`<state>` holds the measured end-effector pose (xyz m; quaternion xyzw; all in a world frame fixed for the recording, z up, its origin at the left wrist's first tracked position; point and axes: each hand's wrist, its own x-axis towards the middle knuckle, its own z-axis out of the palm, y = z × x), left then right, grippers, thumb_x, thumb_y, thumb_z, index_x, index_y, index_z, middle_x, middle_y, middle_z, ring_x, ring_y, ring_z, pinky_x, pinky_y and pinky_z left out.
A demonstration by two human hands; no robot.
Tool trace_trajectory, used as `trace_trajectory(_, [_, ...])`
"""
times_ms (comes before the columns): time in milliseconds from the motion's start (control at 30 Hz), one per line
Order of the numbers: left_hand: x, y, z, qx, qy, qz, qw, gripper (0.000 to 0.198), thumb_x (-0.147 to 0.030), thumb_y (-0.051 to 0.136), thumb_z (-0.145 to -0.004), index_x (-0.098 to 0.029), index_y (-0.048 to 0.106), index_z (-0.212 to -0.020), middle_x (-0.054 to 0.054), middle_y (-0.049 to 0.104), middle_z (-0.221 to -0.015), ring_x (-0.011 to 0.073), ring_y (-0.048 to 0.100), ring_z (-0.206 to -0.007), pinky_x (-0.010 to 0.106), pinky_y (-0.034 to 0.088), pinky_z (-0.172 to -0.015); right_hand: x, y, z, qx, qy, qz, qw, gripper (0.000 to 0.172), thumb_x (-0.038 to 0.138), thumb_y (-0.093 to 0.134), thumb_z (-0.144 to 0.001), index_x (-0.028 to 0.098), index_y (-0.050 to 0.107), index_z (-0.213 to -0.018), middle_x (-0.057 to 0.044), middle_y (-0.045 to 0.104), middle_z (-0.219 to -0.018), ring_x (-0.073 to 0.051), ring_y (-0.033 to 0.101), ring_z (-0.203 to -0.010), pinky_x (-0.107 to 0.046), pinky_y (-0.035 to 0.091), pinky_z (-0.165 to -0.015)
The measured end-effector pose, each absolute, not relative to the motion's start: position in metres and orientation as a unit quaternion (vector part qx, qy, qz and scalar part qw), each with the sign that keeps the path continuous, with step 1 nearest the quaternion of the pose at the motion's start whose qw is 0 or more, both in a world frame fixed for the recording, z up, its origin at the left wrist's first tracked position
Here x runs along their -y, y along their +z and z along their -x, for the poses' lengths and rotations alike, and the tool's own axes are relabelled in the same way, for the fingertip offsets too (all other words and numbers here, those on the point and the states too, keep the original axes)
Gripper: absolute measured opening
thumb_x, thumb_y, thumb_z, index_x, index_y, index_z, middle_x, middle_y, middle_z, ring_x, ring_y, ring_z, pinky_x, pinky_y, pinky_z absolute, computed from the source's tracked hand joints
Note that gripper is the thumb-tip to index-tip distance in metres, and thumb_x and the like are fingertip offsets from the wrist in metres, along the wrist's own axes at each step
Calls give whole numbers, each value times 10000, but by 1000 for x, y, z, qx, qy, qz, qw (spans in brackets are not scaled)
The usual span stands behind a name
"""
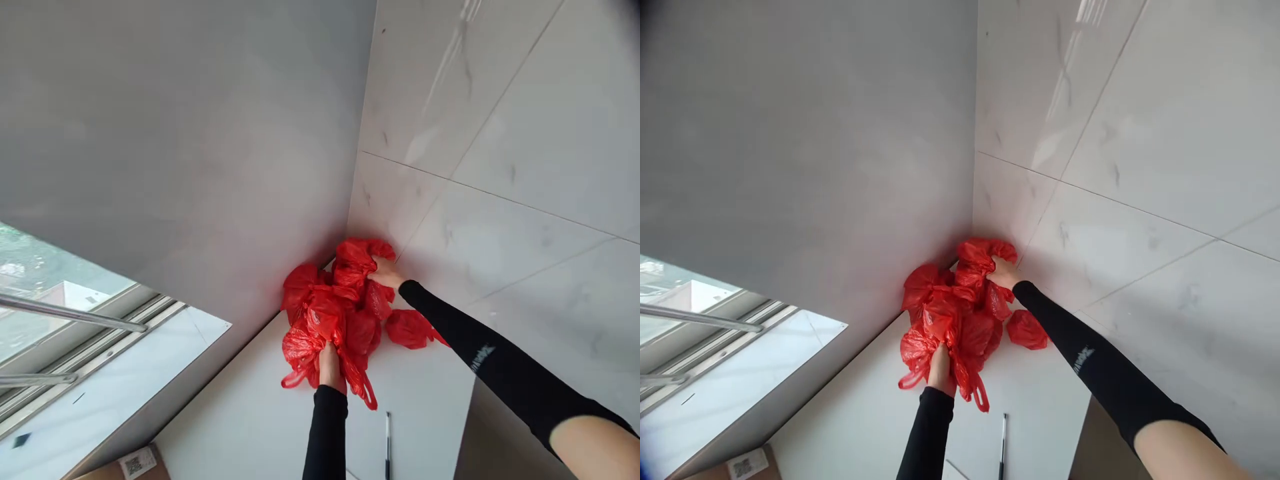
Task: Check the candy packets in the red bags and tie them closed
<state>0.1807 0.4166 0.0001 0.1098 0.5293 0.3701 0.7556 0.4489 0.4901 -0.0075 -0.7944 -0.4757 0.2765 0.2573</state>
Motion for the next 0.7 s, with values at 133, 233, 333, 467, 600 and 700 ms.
trace_trajectory(133, [-430,-32,-204,-559,341,-86,751,295,-419,637,-940,-132,650,-1004,42,689,-929,146,661,-782,326,572,-723,-536,-28,-447,521,287,773,219,419,390,648,-957,175,580,-1310,-104,641,-1228,-228,649,-1041,-450,547,-921])
trace_trajectory(233, [-442,-40,-220,-574,338,-74,742,317,-426,646,-932,-129,655,-1040,51,704,-935,162,683,-806,346,584,-752,-544,-25,-453,537,292,765,204,771,358,807,-804,155,461,-1462,-142,683,-1167,-279,654,-1042,-457,496,-974])
trace_trajectory(333, [-444,-32,-226,-563,356,-72,742,341,-438,634,-917,-148,676,-1091,65,728,-925,198,711,-860,340,589,-782,-521,-12,-470,536,291,765,207,1014,431,828,-753,153,297,-1572,-134,705,-1139,-309,652,-1071,-437,470,-994])
trace_trajectory(467, [-432,0,-213,-525,368,-81,763,374,-480,589,-912,-228,684,-1170,54,748,-1063,236,714,-999,327,594,-817,-436,-7,-490,494,264,797,226,751,467,517,-981,232,179,-1608,-123,625,-1329,-264,601,-1217,-408,456,-1031])
trace_trajectory(600, [-412,27,-187,-550,347,-85,755,451,-535,648,-855,-272,660,-1222,55,725,-1185,292,655,-1170,374,595,-868,-346,-34,-496,448,287,825,192,657,405,615,-890,207,440,-1491,-151,544,-1452,-313,494,-1356,-468,399,-1107])
trace_trajectory(700, [-396,30,-173,-637,346,-133,676,502,-576,632,-861,-309,610,-1285,50,655,-1315,324,590,-1267,491,550,-983,-313,-62,-499,425,324,829,163,806,398,806,-678,179,551,-1410,-166,582,-1412,-379,494,-1336,-504,414,-1083])
